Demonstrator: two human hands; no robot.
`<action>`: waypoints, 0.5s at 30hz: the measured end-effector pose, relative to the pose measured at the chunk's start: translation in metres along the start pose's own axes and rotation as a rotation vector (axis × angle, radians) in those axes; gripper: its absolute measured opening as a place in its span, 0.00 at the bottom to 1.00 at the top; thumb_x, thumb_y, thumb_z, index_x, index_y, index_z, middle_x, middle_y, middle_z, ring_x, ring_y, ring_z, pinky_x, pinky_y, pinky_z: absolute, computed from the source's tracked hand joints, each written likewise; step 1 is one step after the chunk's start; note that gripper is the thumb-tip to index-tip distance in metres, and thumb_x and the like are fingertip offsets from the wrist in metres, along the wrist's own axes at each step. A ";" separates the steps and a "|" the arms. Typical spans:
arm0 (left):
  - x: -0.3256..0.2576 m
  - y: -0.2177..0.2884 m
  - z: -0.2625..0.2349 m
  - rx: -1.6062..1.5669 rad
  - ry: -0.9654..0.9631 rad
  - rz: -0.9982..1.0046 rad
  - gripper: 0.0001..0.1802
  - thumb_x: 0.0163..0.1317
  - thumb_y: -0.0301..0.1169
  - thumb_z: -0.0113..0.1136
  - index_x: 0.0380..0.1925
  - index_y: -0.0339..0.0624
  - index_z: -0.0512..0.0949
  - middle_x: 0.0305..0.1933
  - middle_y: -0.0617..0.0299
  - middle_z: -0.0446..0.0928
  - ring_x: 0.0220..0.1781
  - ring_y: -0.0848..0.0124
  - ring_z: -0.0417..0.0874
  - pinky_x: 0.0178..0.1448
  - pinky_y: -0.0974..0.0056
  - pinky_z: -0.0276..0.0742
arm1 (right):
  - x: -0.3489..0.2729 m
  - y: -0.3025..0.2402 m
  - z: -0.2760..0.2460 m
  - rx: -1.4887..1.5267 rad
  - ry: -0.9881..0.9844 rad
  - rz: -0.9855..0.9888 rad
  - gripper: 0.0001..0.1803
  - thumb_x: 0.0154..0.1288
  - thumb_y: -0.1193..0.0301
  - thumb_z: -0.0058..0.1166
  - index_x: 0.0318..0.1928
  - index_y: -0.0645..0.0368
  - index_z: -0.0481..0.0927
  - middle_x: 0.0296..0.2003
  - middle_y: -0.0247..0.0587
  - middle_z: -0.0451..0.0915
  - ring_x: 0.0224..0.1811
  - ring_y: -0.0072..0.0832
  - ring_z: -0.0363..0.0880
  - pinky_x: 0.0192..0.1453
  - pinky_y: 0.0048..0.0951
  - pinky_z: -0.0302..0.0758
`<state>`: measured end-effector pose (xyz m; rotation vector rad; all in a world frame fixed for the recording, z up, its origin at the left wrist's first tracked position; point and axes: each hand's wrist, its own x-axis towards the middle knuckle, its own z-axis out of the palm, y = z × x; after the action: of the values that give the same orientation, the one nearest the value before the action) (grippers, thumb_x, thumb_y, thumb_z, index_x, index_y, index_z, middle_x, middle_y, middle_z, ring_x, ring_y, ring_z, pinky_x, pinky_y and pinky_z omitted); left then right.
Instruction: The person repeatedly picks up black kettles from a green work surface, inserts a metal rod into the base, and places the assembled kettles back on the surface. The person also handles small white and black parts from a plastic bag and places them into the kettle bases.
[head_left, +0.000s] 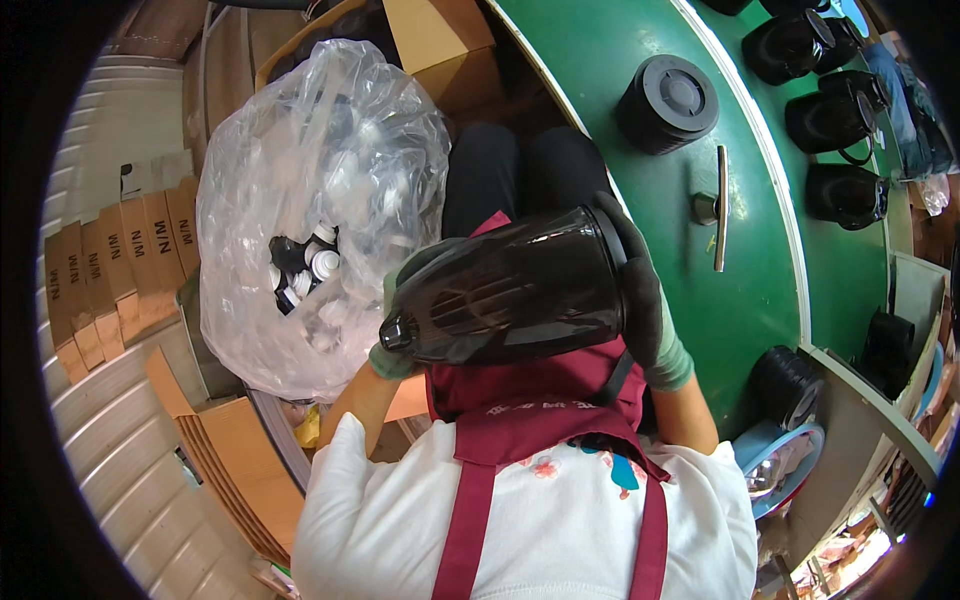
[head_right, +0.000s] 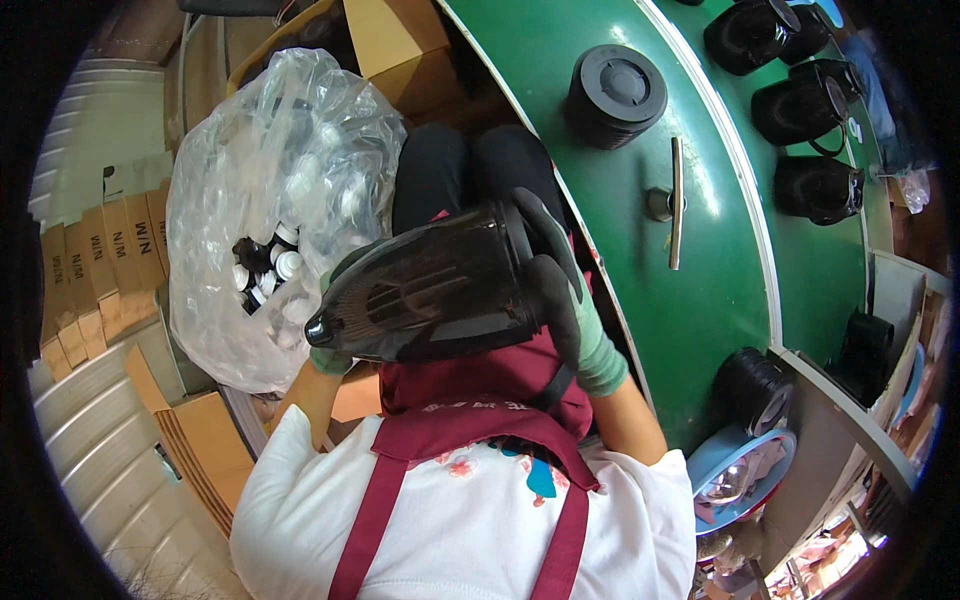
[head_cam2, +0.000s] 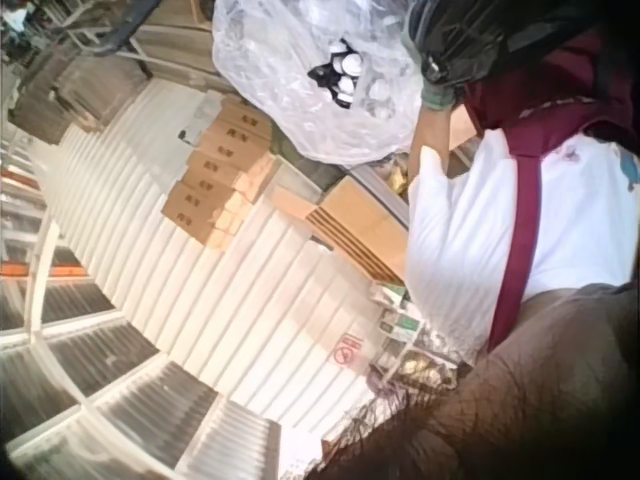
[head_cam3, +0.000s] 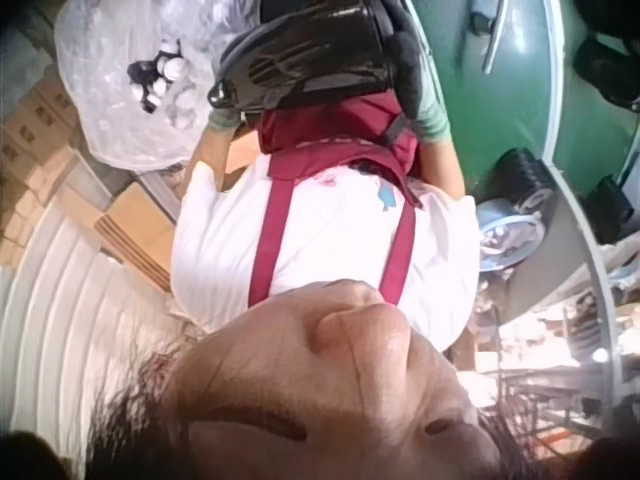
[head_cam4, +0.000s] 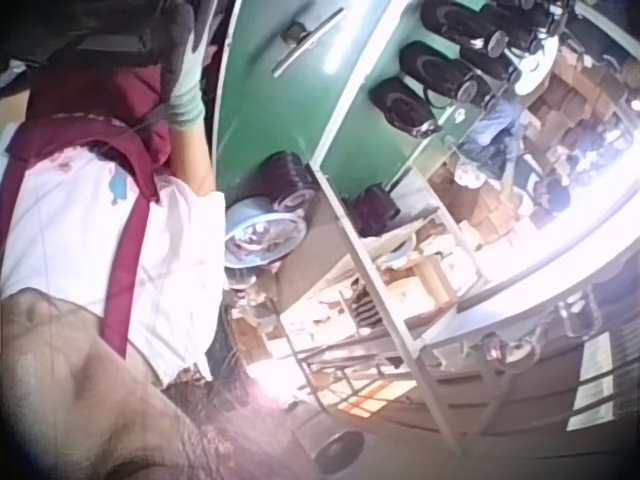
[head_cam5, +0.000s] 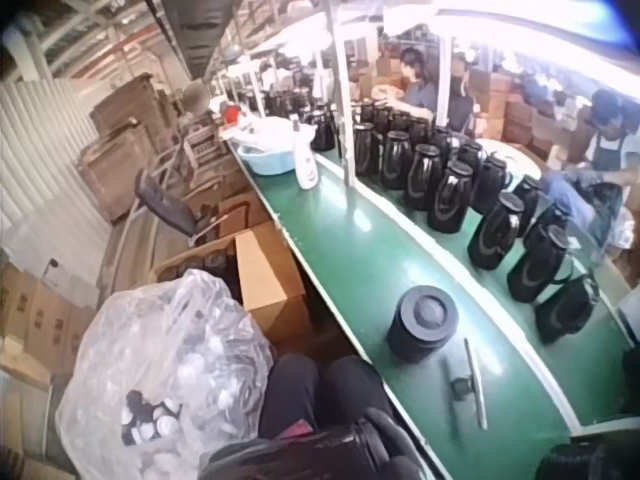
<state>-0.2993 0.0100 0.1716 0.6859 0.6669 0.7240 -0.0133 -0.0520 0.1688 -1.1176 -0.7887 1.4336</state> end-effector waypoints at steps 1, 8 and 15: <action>0.000 -0.002 0.000 -0.039 0.007 -0.025 0.33 0.68 0.33 0.64 0.72 0.36 0.68 0.70 0.52 0.75 0.67 0.63 0.80 0.71 0.55 0.78 | -0.004 0.003 0.000 -0.038 0.014 -0.016 0.50 0.76 0.37 0.40 0.80 0.65 0.53 0.77 0.48 0.60 0.80 0.37 0.59 0.82 0.39 0.54; 0.002 -0.069 -0.043 -0.712 -0.260 -0.277 0.36 0.77 0.46 0.49 0.77 0.37 0.59 0.81 0.47 0.60 0.80 0.55 0.64 0.83 0.47 0.60 | -0.011 -0.005 0.008 -0.297 0.010 -0.198 0.56 0.70 0.31 0.44 0.79 0.67 0.55 0.78 0.53 0.59 0.80 0.42 0.58 0.83 0.43 0.53; 0.007 -0.075 -0.040 -0.518 -0.145 -0.368 0.35 0.77 0.44 0.49 0.77 0.36 0.59 0.81 0.47 0.59 0.80 0.54 0.64 0.83 0.48 0.61 | -0.010 -0.027 0.011 -0.267 -0.055 -0.003 0.56 0.71 0.33 0.46 0.81 0.64 0.52 0.80 0.51 0.55 0.83 0.41 0.52 0.84 0.41 0.46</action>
<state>-0.2981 -0.0139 0.0902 0.1283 0.4277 0.4689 -0.0148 -0.0559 0.1993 -1.2814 -1.0432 1.3886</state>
